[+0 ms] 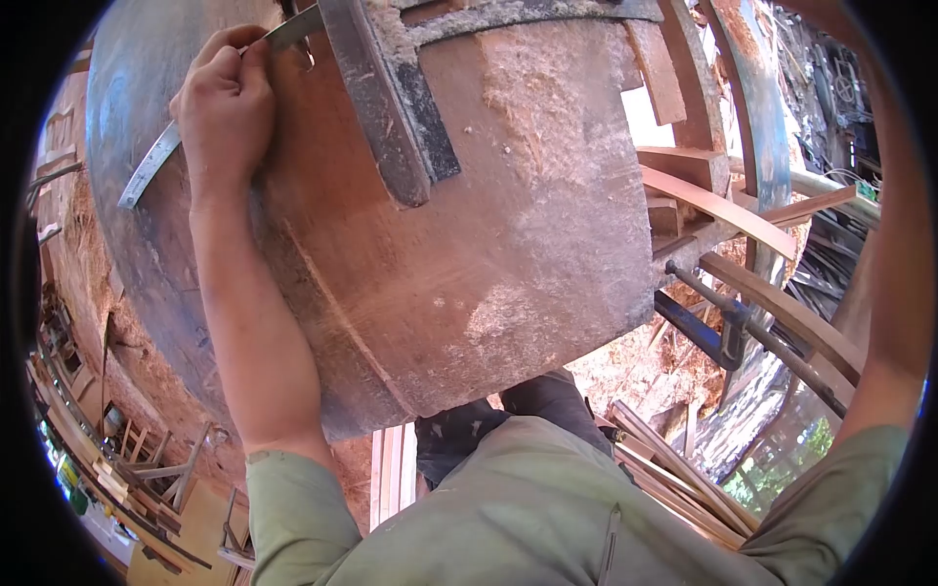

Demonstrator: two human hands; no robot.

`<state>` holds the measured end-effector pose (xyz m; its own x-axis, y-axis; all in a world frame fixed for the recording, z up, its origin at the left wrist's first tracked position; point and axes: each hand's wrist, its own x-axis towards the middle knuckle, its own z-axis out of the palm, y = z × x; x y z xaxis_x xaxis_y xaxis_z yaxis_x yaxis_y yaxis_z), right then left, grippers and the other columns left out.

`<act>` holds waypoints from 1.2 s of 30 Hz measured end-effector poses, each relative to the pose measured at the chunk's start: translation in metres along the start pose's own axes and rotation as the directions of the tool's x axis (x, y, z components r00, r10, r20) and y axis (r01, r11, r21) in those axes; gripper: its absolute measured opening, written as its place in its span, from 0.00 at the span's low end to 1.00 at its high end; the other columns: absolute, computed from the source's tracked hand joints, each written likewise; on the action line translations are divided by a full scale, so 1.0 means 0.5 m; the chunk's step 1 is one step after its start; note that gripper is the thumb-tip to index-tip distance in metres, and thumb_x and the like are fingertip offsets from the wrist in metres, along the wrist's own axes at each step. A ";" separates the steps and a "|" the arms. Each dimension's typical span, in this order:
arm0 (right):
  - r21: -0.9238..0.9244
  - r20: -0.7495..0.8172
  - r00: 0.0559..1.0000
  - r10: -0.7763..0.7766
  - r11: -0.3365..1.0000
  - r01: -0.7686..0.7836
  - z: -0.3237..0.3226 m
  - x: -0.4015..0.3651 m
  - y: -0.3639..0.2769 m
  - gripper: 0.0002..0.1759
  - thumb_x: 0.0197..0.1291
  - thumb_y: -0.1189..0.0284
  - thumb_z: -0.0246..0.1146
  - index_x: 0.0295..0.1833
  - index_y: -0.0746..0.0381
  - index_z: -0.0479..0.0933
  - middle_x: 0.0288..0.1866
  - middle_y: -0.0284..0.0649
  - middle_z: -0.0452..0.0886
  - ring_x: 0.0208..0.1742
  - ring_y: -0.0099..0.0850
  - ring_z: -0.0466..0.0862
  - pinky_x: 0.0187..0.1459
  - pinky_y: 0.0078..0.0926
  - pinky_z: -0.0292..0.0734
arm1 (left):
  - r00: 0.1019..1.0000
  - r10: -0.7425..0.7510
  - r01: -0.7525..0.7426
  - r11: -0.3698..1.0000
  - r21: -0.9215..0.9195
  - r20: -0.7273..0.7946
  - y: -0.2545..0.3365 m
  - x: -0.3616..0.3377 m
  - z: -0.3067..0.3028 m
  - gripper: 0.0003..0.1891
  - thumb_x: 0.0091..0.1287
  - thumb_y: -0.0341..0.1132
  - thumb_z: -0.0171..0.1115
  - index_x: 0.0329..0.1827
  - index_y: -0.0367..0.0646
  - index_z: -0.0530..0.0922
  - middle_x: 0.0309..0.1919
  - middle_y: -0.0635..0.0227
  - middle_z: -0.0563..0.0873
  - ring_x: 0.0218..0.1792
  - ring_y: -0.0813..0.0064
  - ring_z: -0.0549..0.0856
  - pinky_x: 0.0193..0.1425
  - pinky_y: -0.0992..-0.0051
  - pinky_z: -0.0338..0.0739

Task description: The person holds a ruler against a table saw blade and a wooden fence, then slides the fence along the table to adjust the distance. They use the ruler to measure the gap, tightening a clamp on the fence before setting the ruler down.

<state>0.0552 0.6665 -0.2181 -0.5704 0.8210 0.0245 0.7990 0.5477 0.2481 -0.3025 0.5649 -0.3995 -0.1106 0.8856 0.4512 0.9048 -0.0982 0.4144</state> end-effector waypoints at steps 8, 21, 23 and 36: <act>0.284 0.117 0.987 0.113 0.948 -0.142 0.117 0.060 0.101 0.30 0.72 0.56 0.65 0.71 0.63 0.75 0.42 0.42 0.85 0.48 0.32 0.84 0.50 0.35 0.80 | 0.999 0.044 -0.044 0.999 -0.009 -0.023 -0.001 -0.003 0.001 0.11 0.73 0.33 0.64 0.36 0.33 0.84 0.46 0.64 0.90 0.42 0.55 0.89 0.50 0.67 0.81; 0.329 0.067 0.991 0.116 0.935 -0.132 0.072 0.015 0.051 0.30 0.73 0.57 0.64 0.68 0.70 0.75 0.39 0.42 0.85 0.40 0.32 0.85 0.46 0.33 0.79 | 1.000 0.007 -0.007 1.000 -0.007 0.006 0.009 0.001 -0.004 0.11 0.72 0.31 0.64 0.33 0.32 0.82 0.46 0.63 0.91 0.40 0.56 0.89 0.47 0.66 0.81; 0.736 0.262 0.891 0.372 0.520 -0.434 0.115 0.025 0.047 0.22 0.78 0.58 0.58 0.50 0.70 0.83 0.32 0.40 0.85 0.29 0.27 0.81 0.33 0.27 0.77 | 1.000 0.009 -0.009 1.000 -0.003 0.011 0.006 0.002 -0.004 0.11 0.72 0.31 0.64 0.33 0.33 0.83 0.46 0.63 0.91 0.40 0.57 0.90 0.48 0.67 0.81; 0.283 0.216 0.953 0.211 0.921 -0.268 0.051 0.036 0.032 0.33 0.73 0.55 0.62 0.73 0.67 0.71 0.34 0.43 0.86 0.38 0.37 0.87 0.44 0.34 0.81 | 0.999 -0.035 0.036 0.998 -0.042 0.040 0.017 0.003 -0.010 0.08 0.71 0.30 0.63 0.44 0.41 0.90 0.49 0.65 0.93 0.50 0.61 0.90 0.58 0.67 0.81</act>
<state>0.0624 0.6941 -0.2386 -0.3337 0.9332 -0.1333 0.9427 0.3296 -0.0519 -0.2969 0.5631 -0.3915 -0.1252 0.9060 0.4043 0.8820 -0.0850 0.4635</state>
